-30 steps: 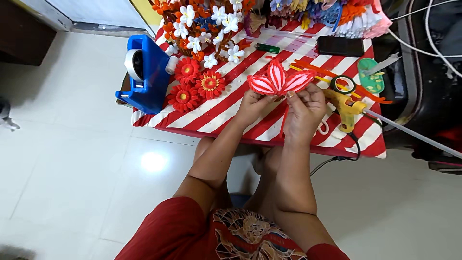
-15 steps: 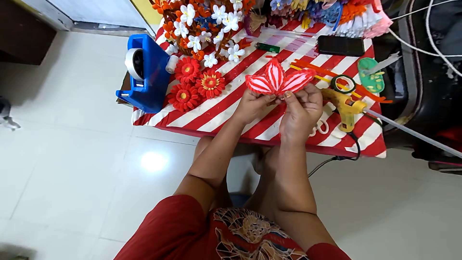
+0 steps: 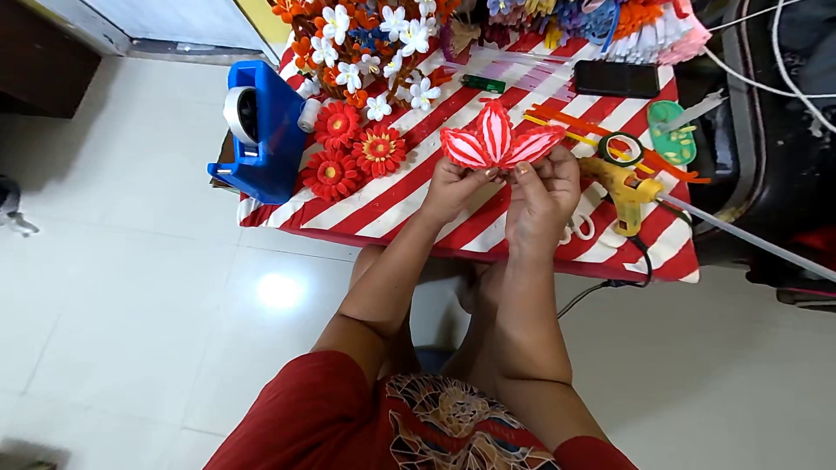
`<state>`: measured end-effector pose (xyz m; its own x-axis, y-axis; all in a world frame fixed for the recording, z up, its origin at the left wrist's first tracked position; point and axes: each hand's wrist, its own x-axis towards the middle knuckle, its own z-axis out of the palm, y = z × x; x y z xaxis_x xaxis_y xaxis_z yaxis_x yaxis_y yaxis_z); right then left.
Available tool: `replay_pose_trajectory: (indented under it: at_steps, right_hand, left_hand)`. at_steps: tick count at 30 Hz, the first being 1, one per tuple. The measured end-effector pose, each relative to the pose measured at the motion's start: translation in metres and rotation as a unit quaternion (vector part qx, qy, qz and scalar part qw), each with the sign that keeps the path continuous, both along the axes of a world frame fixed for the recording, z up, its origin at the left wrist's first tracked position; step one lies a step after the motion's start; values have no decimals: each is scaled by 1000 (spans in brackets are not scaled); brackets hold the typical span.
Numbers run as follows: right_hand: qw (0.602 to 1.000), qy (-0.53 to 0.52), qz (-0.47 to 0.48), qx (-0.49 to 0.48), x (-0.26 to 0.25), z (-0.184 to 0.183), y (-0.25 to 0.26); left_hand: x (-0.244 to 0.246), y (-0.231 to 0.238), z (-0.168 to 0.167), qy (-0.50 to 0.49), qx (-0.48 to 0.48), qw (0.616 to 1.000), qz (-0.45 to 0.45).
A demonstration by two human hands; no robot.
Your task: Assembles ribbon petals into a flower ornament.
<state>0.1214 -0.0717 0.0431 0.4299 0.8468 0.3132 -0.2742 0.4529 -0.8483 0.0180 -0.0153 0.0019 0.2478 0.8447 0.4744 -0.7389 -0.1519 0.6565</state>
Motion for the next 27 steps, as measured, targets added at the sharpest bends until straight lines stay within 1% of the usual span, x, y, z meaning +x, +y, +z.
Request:
replay_pose_trajectory:
  at_steps: [5,17,24,27]
  right_hand:
    - [1000,22,-9,3,2,0,1]
    - [999,32,-26,-23,-4,3,-1]
    - [999,30,25,-8,14,-1,1]
    - [999,15,15,-27,23,0,0]
  left_hand:
    - [1,1,-2,42,51,997,41]
    - [-1,1,-2,60,63,994,59]
    - [-4,3,-3,51,26,998,18]
    - [-5,4,-3,61,39,997,4]
